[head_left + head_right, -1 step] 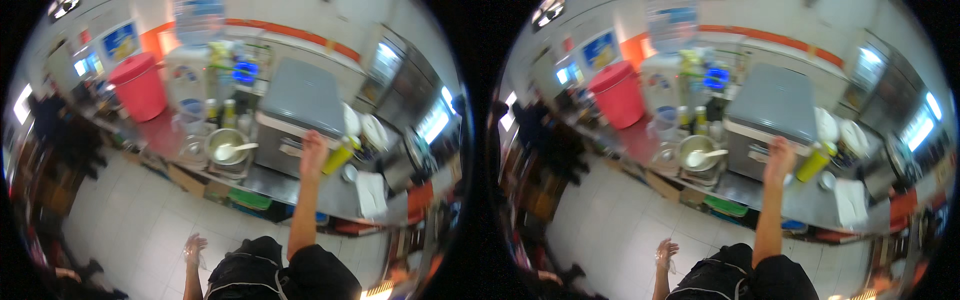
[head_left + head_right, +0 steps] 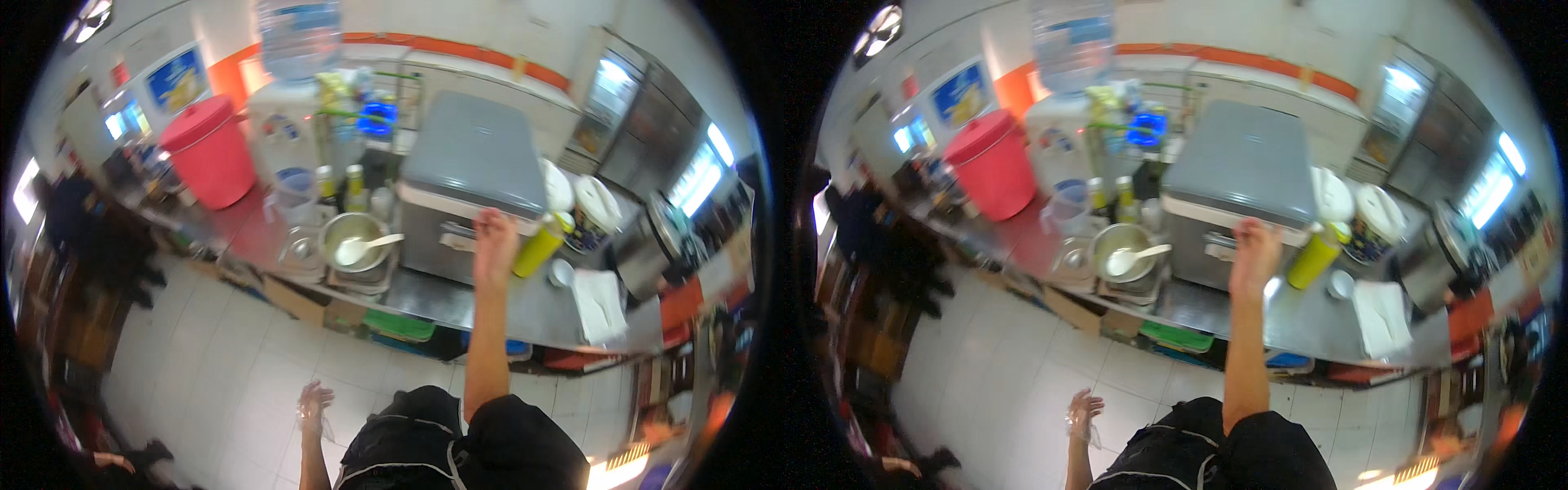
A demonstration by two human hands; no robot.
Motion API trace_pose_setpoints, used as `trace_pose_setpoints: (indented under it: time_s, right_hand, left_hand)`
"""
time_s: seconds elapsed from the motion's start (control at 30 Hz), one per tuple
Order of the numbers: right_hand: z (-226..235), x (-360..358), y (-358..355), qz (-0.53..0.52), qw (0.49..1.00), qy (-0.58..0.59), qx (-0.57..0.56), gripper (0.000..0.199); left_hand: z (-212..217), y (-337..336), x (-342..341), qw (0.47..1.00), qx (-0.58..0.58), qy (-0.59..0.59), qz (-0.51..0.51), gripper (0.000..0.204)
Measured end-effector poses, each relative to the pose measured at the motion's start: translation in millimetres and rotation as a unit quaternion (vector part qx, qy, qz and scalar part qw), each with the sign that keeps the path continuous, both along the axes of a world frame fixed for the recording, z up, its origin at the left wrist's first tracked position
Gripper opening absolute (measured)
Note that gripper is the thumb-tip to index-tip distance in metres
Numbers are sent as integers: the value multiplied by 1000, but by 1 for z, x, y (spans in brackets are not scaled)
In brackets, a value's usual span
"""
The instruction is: The person retrieves a white bun from a freezer, places it into a red takeout box, and adds fried chicken pieces and a yellow condiment using a scoop. The person then closes the box and hands it to a coworker.
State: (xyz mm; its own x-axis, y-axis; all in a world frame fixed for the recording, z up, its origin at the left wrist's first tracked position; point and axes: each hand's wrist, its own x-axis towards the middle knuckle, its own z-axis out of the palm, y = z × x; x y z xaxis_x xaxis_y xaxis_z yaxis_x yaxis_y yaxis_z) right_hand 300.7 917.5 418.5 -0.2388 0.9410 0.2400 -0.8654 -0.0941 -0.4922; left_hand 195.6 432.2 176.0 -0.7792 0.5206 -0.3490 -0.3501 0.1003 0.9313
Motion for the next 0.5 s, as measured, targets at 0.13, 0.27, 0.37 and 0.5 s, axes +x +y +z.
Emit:
trace_pose_setpoints:
  time_s: [0.13,0.27,0.37,0.5]
  right_hand:
    - [54,-2,-27,-27,998,-44,-23,92]
    - [92,6,-35,-20,989,-135,58,87]
    - [121,10,-21,42,964,-207,160,81]
    - [178,14,35,196,844,-349,358,76]
  left_hand:
    - [98,71,-25,984,-37,160,-70,40]
    - [236,178,-39,911,30,397,-105,53]
    - [339,268,-35,759,-17,646,-86,67]
    - [421,393,-36,604,44,795,-30,75]
